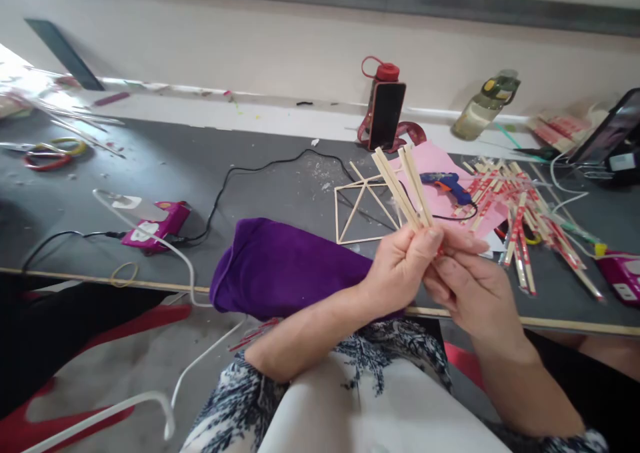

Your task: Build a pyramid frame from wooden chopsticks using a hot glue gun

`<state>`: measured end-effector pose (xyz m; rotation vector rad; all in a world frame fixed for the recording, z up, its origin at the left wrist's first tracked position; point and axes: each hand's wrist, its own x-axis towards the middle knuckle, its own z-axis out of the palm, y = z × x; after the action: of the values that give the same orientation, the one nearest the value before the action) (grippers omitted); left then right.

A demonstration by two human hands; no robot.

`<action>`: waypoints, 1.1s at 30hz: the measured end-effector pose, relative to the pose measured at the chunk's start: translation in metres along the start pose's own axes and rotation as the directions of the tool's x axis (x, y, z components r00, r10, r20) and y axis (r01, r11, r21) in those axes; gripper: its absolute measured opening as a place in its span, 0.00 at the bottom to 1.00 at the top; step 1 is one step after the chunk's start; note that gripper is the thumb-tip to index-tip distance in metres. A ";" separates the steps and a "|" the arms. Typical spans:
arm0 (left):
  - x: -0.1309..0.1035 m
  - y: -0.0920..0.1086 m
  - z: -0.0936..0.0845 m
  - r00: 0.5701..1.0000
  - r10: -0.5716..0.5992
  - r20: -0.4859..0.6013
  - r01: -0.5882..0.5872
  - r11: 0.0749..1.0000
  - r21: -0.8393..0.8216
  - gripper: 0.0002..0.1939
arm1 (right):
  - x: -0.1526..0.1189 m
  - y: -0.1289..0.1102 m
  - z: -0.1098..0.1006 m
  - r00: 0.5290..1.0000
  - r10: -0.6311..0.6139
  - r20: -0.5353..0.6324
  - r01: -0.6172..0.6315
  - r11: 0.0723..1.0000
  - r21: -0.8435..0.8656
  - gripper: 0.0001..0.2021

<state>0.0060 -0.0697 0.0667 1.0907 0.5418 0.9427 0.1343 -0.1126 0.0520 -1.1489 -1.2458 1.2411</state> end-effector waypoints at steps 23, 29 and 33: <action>0.025 0.019 -0.076 0.986 0.044 -0.161 -0.062 0.992 -0.110 0.15 | 0.039 0.021 0.011 0.943 0.259 0.210 -0.248 0.966 -0.077 0.15; 0.039 0.050 -0.104 0.876 0.091 -0.473 -0.216 0.952 -0.216 0.13 | 0.024 0.032 0.005 0.962 0.191 0.197 -0.134 0.954 -0.269 0.16; 0.045 0.077 -0.129 0.805 0.139 -0.576 -0.333 0.910 -0.246 0.12 | 0.014 0.037 -0.024 0.967 0.244 0.070 -0.222 0.948 -0.230 0.14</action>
<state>-0.0986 0.0446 0.0894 0.5682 0.6842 1.5366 0.1567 -0.0967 0.0150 -1.4452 -1.3769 1.3726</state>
